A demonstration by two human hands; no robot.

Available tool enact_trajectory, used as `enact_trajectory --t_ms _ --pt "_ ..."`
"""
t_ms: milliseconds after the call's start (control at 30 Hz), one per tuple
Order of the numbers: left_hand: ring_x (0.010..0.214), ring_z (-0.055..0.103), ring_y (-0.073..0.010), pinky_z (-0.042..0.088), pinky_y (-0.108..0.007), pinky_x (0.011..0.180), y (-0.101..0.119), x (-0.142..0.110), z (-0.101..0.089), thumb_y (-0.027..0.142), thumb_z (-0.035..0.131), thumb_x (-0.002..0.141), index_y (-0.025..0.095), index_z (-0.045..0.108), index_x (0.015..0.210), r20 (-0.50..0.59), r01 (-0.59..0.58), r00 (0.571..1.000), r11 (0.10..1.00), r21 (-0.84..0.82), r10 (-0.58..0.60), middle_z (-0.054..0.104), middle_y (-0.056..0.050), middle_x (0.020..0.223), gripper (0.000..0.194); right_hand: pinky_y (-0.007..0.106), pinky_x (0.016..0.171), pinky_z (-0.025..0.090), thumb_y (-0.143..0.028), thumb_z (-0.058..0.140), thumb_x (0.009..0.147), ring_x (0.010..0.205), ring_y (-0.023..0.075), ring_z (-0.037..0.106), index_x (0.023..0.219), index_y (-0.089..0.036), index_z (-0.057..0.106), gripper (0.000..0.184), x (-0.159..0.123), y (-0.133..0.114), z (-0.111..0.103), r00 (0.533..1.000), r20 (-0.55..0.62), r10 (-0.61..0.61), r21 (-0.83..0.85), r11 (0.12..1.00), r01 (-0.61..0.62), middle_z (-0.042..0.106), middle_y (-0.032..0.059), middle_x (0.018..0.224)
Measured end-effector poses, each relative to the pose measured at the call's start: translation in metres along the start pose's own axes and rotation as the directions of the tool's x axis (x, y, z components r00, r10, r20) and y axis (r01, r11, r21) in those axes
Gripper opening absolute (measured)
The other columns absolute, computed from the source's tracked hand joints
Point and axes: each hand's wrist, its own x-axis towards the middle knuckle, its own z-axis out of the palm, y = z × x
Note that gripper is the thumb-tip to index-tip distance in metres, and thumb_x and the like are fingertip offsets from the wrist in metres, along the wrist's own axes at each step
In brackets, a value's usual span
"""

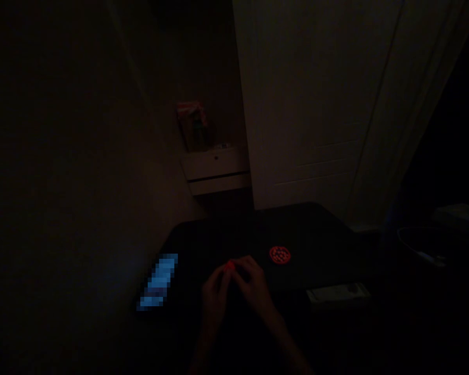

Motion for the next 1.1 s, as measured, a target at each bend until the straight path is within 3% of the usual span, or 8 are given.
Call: enact_trajectory --t_ms 233,467,567,700,867,1100 --pt "0.11 0.073 -0.0286 0.057 -0.039 0.097 -0.0038 -0.0009 0.0 0.05 0.065 0.092 0.019 0.073 0.119 0.059 0.071 0.996 0.996 -0.059 -0.068 0.077 -0.013 0.118 0.041 0.033 0.079 0.058 -0.034 0.069 0.094 0.088 0.0222 0.07 0.098 -0.024 0.079 0.015 -0.0027 -0.0012 0.0012 0.997 -0.067 -0.044 -0.032 0.999 0.042 0.072 0.0068 0.096" --pt "0.095 0.075 -0.0266 0.059 -0.036 0.084 -0.0038 0.0014 0.0009 0.055 0.062 0.093 0.019 0.072 0.103 0.039 0.095 0.995 0.995 -0.038 -0.094 0.079 -0.011 0.101 0.038 0.031 0.076 0.056 -0.024 0.066 0.093 0.086 0.0205 0.067 0.093 -0.024 0.075 0.009 -0.0091 0.0024 0.0042 0.991 -0.055 -0.124 -0.109 0.987 0.117 0.068 0.0049 0.092" --pt "0.096 0.074 -0.0268 0.058 -0.037 0.086 -0.0039 0.0032 0.0004 0.056 0.059 0.093 0.019 0.074 0.101 0.001 0.088 0.996 0.995 -0.041 -0.088 0.079 -0.012 0.101 0.041 0.032 0.08 0.056 -0.022 0.065 0.094 0.09 0.0209 0.067 0.103 -0.026 0.074 0.013 -0.0094 0.0022 0.0053 0.991 -0.03 -0.133 -0.126 0.984 0.128 0.068 0.0052 0.097" --pt "0.101 0.073 -0.0285 0.057 -0.041 0.092 -0.0079 0.0054 0.0001 0.061 0.061 0.089 0.018 0.075 0.108 -0.053 0.106 0.992 0.989 -0.104 -0.112 0.078 -0.014 0.109 0.05 0.035 0.086 0.057 -0.024 0.068 0.092 0.098 0.0221 0.066 0.128 -0.027 0.067 0.036 -0.0075 -0.0022 0.0055 0.994 -0.019 -0.111 -0.142 0.984 0.107 0.066 0.0072 0.11" --pt "0.096 0.074 -0.0279 0.057 -0.039 0.089 -0.0099 0.0068 -0.0012 0.061 0.066 0.085 0.017 0.076 0.099 -0.089 0.104 0.989 0.984 -0.145 -0.118 0.079 -0.014 0.101 0.048 0.035 0.09 0.056 -0.031 0.067 0.096 0.101 0.0219 0.066 0.113 -0.027 0.075 0.019 -0.0069 -0.0045 0.0035 0.993 0.0 -0.117 -0.132 0.984 0.116 0.065 0.0069 0.109" --pt "0.082 0.073 -0.0254 0.058 -0.035 0.077 -0.003 0.006 -0.0052 0.06 0.067 0.086 0.018 0.076 0.087 -0.072 0.075 0.994 0.993 -0.096 -0.082 0.078 -0.009 0.086 0.043 0.033 0.085 0.057 -0.035 0.068 0.096 0.094 0.0211 0.068 0.103 -0.027 0.077 0.014 -0.0063 -0.0021 0.0023 0.998 0.017 -0.063 -0.112 0.992 0.064 0.067 0.005 0.102"
